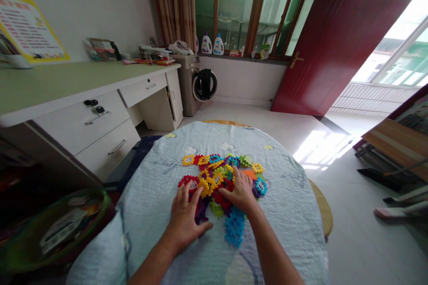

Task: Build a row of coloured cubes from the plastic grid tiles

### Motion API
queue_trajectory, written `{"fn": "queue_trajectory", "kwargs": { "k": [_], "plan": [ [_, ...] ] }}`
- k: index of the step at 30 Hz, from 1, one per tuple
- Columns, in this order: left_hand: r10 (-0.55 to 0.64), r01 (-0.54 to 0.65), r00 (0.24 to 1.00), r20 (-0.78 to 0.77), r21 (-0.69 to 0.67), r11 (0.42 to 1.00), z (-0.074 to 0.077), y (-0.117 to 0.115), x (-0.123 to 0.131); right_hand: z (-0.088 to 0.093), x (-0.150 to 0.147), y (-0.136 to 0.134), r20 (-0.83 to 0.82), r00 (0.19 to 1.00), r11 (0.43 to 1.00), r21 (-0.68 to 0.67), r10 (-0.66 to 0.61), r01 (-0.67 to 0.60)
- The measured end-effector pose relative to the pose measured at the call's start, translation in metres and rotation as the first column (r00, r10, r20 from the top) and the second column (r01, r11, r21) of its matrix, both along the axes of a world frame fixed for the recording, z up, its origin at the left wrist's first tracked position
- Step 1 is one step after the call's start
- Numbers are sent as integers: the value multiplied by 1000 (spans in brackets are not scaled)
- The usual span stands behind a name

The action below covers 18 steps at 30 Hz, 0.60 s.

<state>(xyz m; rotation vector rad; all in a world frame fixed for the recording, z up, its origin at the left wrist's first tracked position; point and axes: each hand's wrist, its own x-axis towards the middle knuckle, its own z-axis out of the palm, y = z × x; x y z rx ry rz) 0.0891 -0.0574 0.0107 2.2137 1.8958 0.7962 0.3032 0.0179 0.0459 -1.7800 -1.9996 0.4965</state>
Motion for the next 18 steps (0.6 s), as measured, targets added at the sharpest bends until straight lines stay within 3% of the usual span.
{"fn": "queue_trajectory", "kwargs": {
  "k": [5, 10, 14, 18],
  "plan": [
    [-23, 21, 998, 52, 26, 999, -19, -7, -1, 10, -28, -9, -8, 989, 989, -11, 150, -150],
    [11, -27, 988, 156, 99, 995, -28, 0, -6, 12, -31, -18, -113, 939, 945, 3, 326, -327],
    [38, -58, 982, 185, 105, 993, -26, 8, -5, 10, -22, -22, -159, 921, 934, 52, 356, -353],
    [75, -89, 969, 237, 45, 995, -13, 17, 5, 5, -13, -22, -202, 933, 954, 67, 298, -291]
  ]
}}
